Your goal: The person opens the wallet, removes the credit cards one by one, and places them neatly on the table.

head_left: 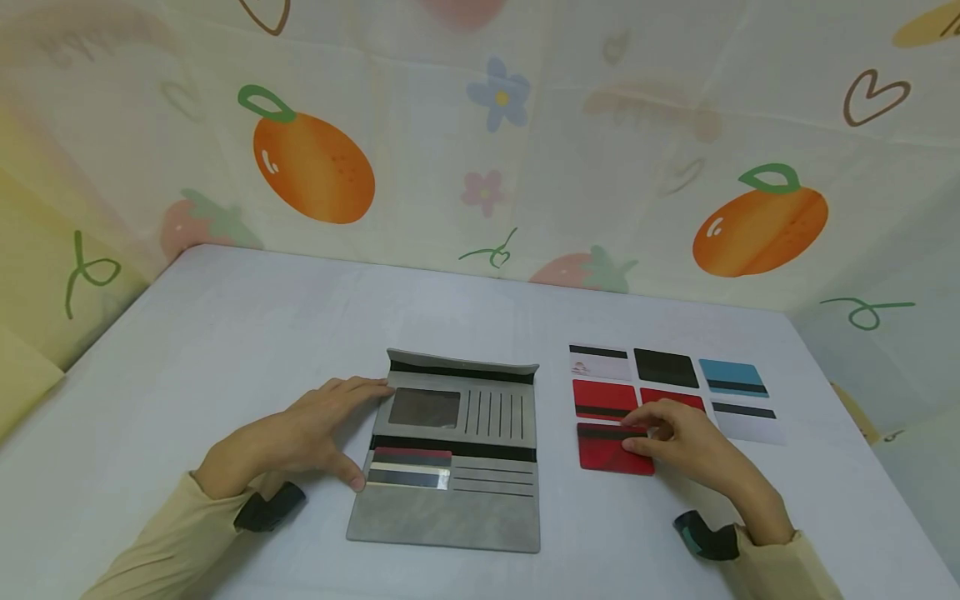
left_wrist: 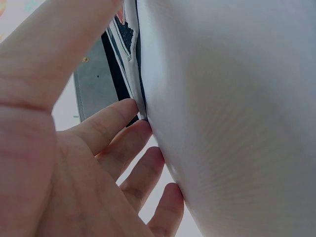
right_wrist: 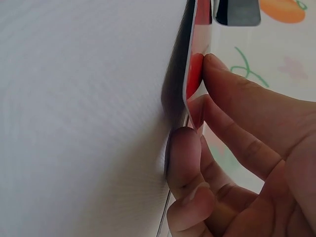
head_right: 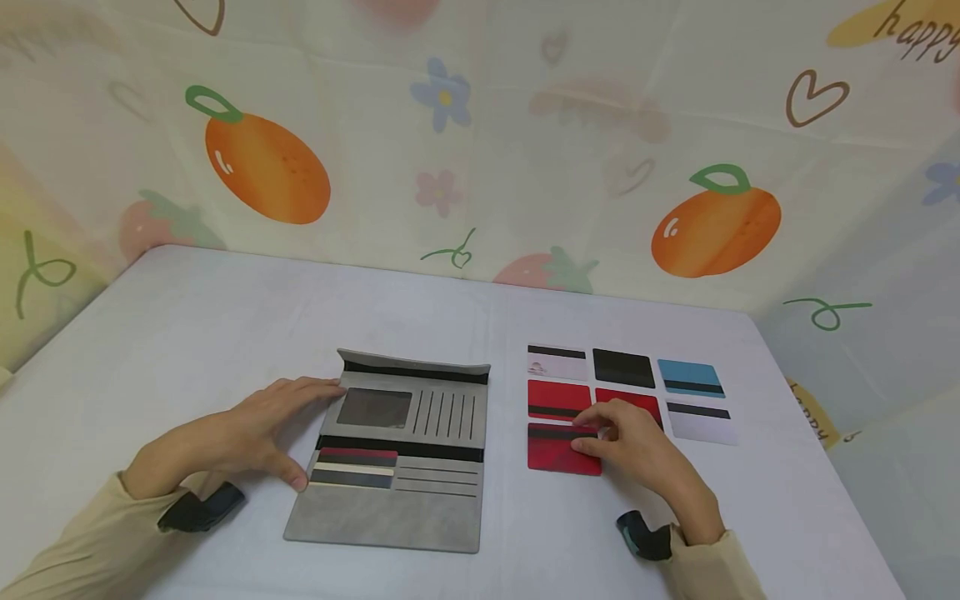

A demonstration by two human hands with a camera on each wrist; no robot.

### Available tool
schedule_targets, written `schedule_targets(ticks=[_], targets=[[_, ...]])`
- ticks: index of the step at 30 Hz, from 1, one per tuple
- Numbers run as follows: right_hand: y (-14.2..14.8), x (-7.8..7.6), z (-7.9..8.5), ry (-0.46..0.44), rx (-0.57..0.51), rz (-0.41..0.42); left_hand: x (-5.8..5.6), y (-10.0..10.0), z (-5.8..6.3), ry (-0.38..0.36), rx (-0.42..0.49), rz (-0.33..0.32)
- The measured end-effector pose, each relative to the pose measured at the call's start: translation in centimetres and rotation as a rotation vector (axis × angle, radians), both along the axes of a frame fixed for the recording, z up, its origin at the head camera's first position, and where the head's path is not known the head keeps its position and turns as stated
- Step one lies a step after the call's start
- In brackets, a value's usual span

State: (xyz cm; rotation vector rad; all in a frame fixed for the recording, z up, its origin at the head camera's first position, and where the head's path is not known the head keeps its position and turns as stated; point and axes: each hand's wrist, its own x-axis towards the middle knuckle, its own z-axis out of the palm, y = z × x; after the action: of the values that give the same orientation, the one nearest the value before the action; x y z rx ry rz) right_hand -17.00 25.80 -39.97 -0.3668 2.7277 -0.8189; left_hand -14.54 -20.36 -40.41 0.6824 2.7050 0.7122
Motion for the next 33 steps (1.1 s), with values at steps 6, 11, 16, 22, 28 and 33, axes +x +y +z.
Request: schedule_targets(ticks=[6, 11, 16, 22, 28, 33], targets=[[0.01, -0.01, -0.04, -0.001, 0.005, -0.001, -0.06, -0.08, 0.0, -0.015, -0.012, 0.015], [-0.02, 0.04, -0.05, 0.0, 0.008, -0.005, -0.08, -0.07, 0.01, -0.017, -0.008, 0.014], [-0.03, 0.04, -0.04, 0.0, 0.011, -0.004, -0.04, -0.11, -0.01, -0.016, -0.007, 0.01], [-0.03, 0.11, 0.01, -0.006, 0.011, 0.016, -0.02, -0.11, 0.02, -0.011, -0.013, 0.009], [-0.04, 0.15, -0.1, 0.001, 0.0, 0.042, -0.04, -0.04, 0.15, -0.028, -0.01, 0.014], [0.03, 0.09, -0.19, 0.02, -0.017, 0.066, -0.04, -0.03, 0.15, -0.029, -0.011, 0.016]])
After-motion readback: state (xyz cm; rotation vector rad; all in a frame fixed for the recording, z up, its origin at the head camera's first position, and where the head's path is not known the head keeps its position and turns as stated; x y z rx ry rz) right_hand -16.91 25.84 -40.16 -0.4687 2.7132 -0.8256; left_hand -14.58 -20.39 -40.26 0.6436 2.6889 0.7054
